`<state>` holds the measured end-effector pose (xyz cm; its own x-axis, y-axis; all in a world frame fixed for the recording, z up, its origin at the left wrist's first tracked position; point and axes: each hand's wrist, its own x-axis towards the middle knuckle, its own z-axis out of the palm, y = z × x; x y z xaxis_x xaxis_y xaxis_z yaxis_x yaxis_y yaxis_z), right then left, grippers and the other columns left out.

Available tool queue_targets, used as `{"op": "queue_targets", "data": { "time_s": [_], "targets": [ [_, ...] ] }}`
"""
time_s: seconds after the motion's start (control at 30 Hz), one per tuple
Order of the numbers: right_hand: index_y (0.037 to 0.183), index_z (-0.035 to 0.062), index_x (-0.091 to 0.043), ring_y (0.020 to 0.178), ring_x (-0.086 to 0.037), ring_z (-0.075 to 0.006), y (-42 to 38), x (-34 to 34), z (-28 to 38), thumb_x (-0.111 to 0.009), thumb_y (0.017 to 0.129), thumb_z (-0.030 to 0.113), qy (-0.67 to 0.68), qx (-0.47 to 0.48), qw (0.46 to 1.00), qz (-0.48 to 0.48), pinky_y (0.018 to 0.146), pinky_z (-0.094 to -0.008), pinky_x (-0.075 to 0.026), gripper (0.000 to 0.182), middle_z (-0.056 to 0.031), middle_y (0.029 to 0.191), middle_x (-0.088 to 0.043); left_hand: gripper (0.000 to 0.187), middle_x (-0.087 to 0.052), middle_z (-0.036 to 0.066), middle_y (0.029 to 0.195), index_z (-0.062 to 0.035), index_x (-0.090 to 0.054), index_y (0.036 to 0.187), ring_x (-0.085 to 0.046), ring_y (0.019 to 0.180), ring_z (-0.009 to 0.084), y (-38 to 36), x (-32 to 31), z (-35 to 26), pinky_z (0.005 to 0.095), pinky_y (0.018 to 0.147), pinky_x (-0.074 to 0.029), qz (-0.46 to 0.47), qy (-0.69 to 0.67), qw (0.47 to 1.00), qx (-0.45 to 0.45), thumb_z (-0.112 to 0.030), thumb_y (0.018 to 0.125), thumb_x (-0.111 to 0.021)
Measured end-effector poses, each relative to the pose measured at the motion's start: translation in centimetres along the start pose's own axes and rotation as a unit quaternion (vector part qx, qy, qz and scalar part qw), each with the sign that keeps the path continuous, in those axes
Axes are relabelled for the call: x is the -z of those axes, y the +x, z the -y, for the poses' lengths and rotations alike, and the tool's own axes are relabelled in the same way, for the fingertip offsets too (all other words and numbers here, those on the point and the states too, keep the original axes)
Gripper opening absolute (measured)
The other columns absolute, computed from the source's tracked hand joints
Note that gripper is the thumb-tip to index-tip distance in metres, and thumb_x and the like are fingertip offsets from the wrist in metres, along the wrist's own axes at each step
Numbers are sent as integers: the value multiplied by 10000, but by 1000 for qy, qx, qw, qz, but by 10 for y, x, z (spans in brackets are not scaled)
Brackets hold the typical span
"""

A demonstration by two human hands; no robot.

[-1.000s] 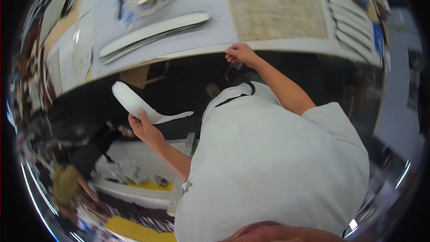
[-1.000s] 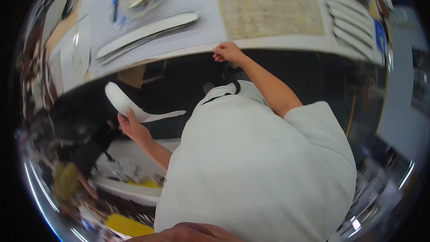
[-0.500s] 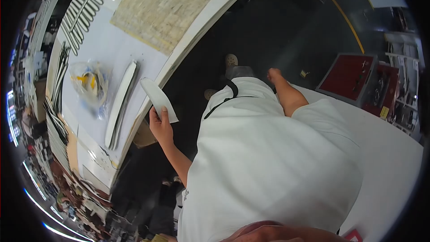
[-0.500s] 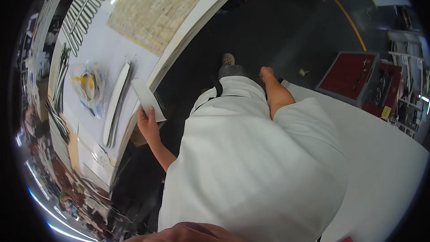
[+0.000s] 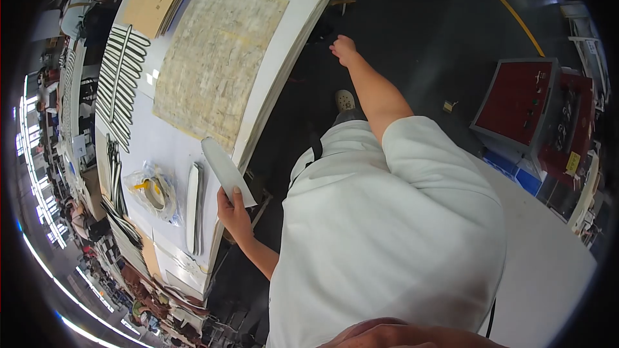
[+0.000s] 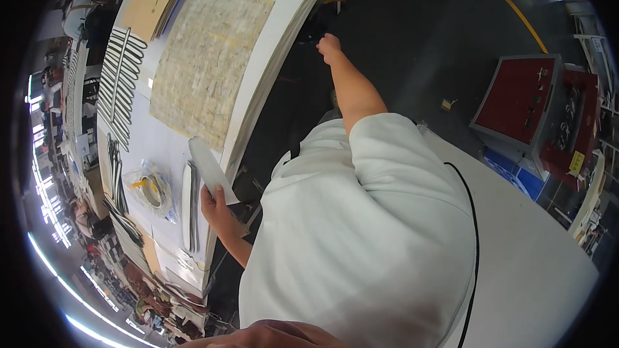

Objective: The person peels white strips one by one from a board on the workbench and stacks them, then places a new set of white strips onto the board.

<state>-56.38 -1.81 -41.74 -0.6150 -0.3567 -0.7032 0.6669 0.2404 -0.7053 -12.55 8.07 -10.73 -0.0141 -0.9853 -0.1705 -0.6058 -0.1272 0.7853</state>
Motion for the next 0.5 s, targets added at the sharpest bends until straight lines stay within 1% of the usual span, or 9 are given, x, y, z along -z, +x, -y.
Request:
{"op": "queue_targets", "data": {
  "time_s": [0.1, 0.2, 0.23, 0.27, 0.3, 0.37, 0.4, 0.47, 0.5],
  "targets": [
    [962, 55, -633, 653, -603, -140, 47, 0, -10, -506, 872, 45, -96, 75, 992, 25, 569, -260, -487, 156, -70, 827, -657, 302, -624, 72, 981, 60, -562, 1140, -556, 896, 117, 11, -14, -22, 246, 790, -449, 3, -30, 1000, -1, -163, 939, -592],
    [923, 12, -654, 614, -597, -144, -25, 0, 19, -533, 865, 101, -136, 17, 983, 120, 548, -275, -486, 161, -89, 765, -654, 303, -624, 70, 995, 66, -558, 1153, -555, 913, 116, 32, -35, -37, 245, 814, -444, 24, -78, 997, -11, -142, 935, -593],
    [859, 30, -641, 566, -578, -122, -49, -1, 21, -574, 852, 139, -139, 16, 970, 199, 507, -255, -465, 128, -56, 699, -645, 305, -623, 69, 1001, 67, -556, 1159, -555, 918, 116, 41, -43, -43, 245, 821, -442, 32, -92, 995, -14, -135, 934, -594],
    [905, 48, -654, 611, -589, -123, -94, -5, 44, -599, 863, 222, -219, -14, 930, 294, 553, -256, -480, 188, -51, 759, -657, 313, -619, 69, 1015, 65, -552, 1179, -552, 928, 113, 48, -50, -53, 241, 832, -437, 40, -71, 996, -22, -118, 929, -598],
    [1012, 55, -651, 709, -605, -126, -121, -7, 51, -606, 882, 315, -193, -95, 881, 422, 645, -254, -492, 295, -62, 895, -674, 315, -616, 62, 1025, 68, -549, 1183, -550, 933, 110, 56, -57, -53, 237, 831, -435, 58, -110, 992, -17, -104, 924, -601],
    [1270, 49, -536, 894, -611, -137, -179, -25, 76, -587, 910, 379, -126, -211, 740, 626, 790, -276, -493, 490, -106, 1170, -611, 316, -616, 56, 1022, 66, -549, 1184, -552, 921, 104, 71, -67, -61, 234, 822, -437, 124, -150, 981, 6, -92, 916, -606],
    [1294, 38, -511, 942, -615, -160, -204, -34, 87, -581, 922, 370, -84, -207, 700, 678, 815, -302, -501, 504, -106, 1197, -594, 323, -619, 50, 1010, 57, -551, 1188, -553, 906, 99, 78, -69, -65, 234, 810, -442, 159, -139, 977, 14, -90, 907, -614],
    [1276, 27, -519, 964, -615, -175, -221, -69, 99, -600, 914, 360, -79, -178, 741, 642, 833, -324, -504, 499, -102, 1175, -602, 346, -627, 35, 960, 27, -562, 1192, -559, 859, 88, 95, -67, -71, 237, 779, -456, 221, -75, 972, 14, -99, 881, -644],
    [1267, 21, -523, 976, -614, -183, -226, -87, 98, -610, 910, 355, -77, -161, 761, 624, 842, -335, -505, 497, -99, 1164, -606, 350, -629, 34, 952, 24, -564, 1189, -560, 852, 89, 103, -65, -73, 239, 774, -458, 229, -92, 968, 35, -107, 877, -651]
  ]
}}
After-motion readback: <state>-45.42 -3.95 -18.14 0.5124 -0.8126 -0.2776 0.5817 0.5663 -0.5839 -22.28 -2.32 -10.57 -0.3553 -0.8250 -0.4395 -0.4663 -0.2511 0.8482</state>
